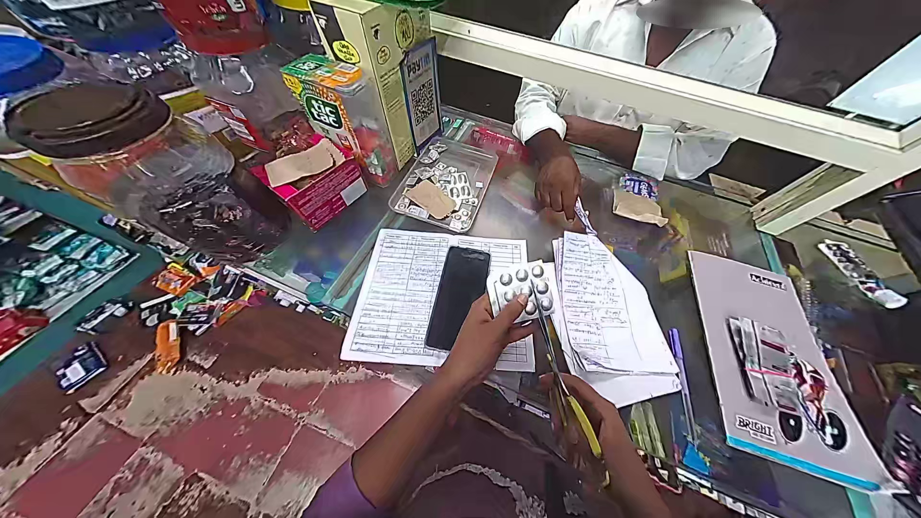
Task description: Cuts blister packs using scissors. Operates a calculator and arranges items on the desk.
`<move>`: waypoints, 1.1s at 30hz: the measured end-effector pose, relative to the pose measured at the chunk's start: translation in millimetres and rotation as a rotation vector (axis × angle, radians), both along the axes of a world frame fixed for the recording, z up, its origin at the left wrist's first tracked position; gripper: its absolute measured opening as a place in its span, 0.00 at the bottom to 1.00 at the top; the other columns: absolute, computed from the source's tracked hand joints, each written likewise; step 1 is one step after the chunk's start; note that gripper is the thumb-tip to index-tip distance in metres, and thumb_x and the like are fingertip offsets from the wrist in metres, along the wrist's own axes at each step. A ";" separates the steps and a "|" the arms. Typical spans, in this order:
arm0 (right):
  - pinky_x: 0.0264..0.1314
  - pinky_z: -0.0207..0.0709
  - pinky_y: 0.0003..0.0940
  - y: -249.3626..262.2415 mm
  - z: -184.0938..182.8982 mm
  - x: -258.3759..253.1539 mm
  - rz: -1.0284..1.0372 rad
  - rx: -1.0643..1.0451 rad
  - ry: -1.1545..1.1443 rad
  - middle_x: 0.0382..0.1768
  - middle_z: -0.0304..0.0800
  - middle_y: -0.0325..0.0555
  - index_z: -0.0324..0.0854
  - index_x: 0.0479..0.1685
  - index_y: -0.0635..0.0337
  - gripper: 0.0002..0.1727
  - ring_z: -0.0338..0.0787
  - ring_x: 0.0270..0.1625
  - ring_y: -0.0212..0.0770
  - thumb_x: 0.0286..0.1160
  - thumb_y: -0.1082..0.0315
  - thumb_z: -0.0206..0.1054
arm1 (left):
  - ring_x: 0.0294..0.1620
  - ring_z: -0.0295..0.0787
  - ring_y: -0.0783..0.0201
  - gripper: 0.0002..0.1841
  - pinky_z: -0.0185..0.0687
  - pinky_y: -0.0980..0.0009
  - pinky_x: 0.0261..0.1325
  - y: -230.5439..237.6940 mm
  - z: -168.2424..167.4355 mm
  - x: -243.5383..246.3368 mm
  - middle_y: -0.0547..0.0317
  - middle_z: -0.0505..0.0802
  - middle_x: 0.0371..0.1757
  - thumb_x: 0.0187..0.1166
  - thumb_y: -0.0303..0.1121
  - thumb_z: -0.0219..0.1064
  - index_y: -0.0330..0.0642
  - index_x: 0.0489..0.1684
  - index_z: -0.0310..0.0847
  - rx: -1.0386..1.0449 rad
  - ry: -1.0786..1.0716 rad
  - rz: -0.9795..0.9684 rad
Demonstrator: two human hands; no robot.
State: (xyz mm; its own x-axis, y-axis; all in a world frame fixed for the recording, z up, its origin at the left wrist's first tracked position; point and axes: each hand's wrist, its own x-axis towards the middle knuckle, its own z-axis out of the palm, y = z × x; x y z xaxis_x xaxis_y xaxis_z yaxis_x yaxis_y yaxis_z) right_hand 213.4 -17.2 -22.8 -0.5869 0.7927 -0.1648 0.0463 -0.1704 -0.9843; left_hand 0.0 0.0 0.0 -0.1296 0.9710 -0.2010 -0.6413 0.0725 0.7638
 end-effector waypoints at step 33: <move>0.21 0.76 0.17 -9.5 -6.3 0.1 -0.058 0.034 -0.025 0.25 0.87 0.23 0.82 0.62 0.60 0.27 0.80 0.20 0.19 0.71 0.49 0.72 | 0.53 0.96 0.54 0.13 0.93 0.59 0.62 -7.5 -1.7 4.4 0.45 0.93 0.54 0.90 0.25 0.53 0.29 0.66 0.69 -0.051 -0.028 -0.007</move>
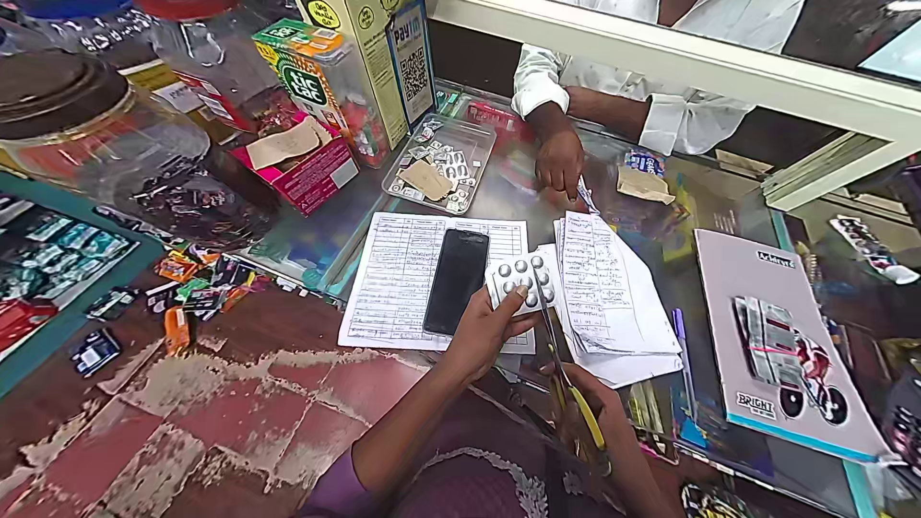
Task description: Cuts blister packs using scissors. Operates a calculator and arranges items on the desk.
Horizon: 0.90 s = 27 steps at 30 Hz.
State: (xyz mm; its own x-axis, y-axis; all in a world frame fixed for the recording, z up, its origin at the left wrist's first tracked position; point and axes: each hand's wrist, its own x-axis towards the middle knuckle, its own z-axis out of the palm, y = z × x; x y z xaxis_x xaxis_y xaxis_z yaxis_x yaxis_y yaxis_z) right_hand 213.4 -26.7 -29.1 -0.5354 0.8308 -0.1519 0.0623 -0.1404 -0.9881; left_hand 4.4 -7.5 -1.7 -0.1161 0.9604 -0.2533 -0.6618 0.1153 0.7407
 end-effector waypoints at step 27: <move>0.28 0.79 0.17 2.5 15.2 12.0 0.056 -0.047 -0.122 0.28 0.86 0.21 0.80 0.58 0.60 0.17 0.82 0.25 0.17 0.71 0.65 0.68 | 0.48 0.97 0.53 0.12 0.95 0.59 0.56 5.9 0.5 -6.3 0.44 0.93 0.52 0.90 0.24 0.53 0.28 0.65 0.69 -0.046 0.035 0.085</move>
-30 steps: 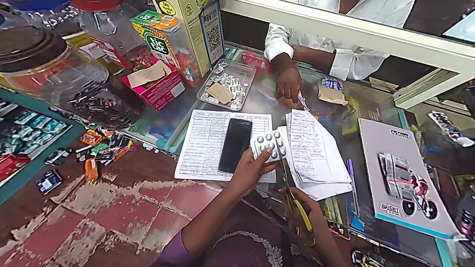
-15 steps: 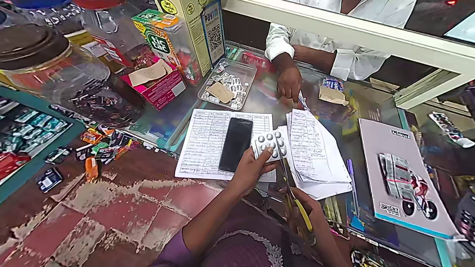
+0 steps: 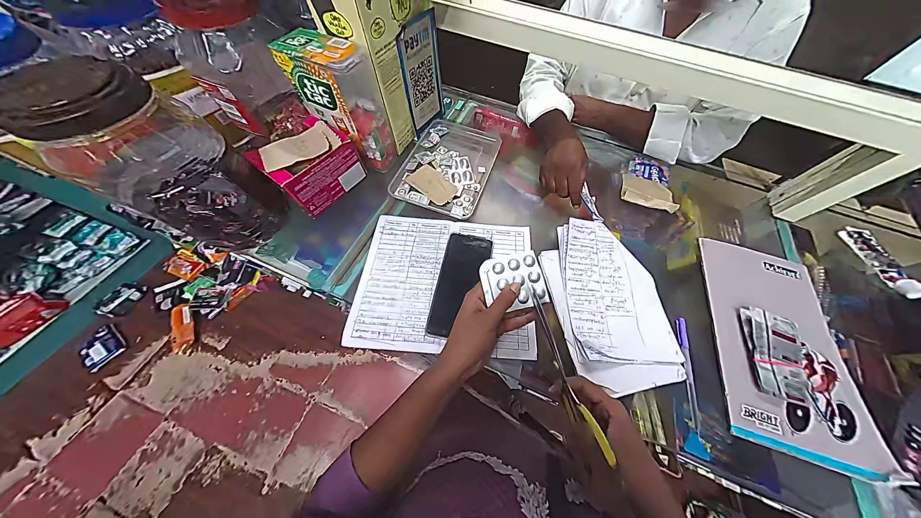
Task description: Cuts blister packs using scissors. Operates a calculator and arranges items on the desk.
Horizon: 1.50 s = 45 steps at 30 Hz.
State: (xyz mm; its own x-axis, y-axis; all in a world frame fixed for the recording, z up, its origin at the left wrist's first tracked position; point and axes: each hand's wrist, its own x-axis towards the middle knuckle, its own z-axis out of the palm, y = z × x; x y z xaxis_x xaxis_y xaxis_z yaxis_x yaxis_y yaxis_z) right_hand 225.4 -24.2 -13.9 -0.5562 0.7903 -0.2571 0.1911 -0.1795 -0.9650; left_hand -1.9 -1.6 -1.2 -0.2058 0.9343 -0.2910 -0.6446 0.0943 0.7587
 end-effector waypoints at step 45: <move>0.19 0.70 0.14 45.6 5.0 20.6 0.130 -0.025 0.001 0.20 0.83 0.19 0.86 0.55 0.51 0.28 0.76 0.17 0.16 0.63 0.41 0.78 | 0.29 0.92 0.73 0.24 0.88 0.79 0.34 47.9 20.3 -81.5 0.62 0.95 0.39 0.71 0.20 0.74 0.44 0.65 0.73 0.176 0.581 -0.724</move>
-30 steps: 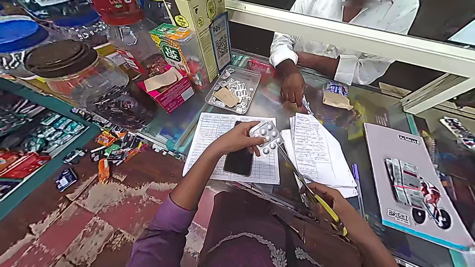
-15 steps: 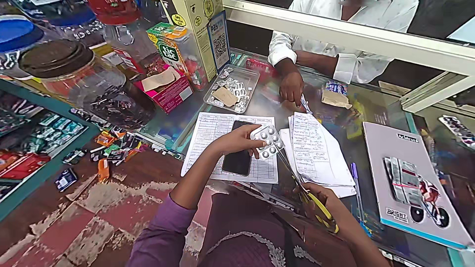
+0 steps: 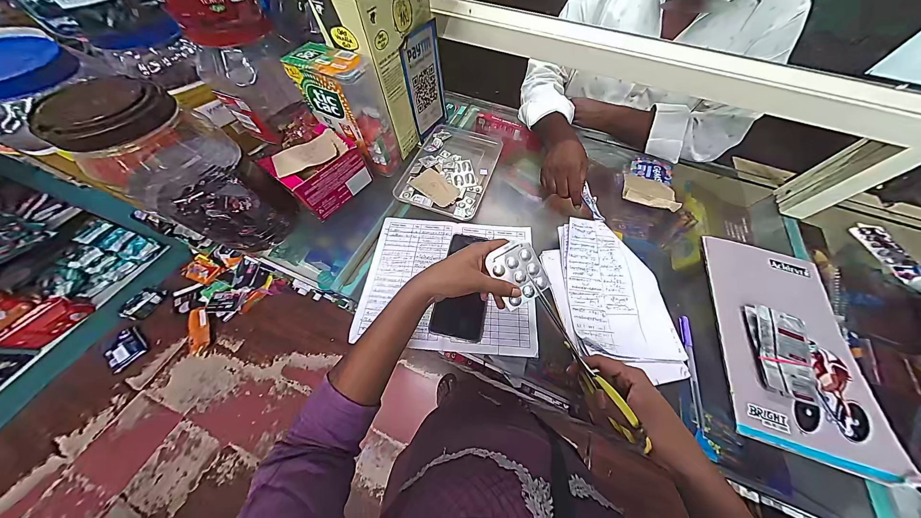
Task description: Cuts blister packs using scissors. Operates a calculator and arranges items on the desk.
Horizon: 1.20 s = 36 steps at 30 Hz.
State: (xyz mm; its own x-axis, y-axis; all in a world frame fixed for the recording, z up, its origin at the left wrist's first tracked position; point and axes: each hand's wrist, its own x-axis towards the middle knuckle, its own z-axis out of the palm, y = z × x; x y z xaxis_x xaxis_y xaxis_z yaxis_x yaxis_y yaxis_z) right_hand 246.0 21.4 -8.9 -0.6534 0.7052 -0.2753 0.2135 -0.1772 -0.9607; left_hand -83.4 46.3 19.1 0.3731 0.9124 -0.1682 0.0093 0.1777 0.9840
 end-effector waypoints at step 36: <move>0.53 0.81 0.41 77.6 25.1 -39.1 -0.140 1.860 -0.256 0.41 0.95 0.46 0.89 0.46 0.60 0.10 0.91 0.43 0.45 0.82 0.75 0.60 | 0.28 0.96 0.64 0.29 0.94 0.70 0.33 -36.5 -13.3 5.9 0.58 0.97 0.38 0.69 0.25 0.73 0.38 0.71 0.67 0.086 0.048 0.243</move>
State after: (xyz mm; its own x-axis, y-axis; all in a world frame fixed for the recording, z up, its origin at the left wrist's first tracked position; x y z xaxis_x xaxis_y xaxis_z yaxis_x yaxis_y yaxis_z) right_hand 207.0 98.9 16.2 -0.6451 0.2170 0.7327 0.4419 0.8881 0.1260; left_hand -77.5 9.9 5.8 0.1350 0.9859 -0.0987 0.0240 0.0964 0.9951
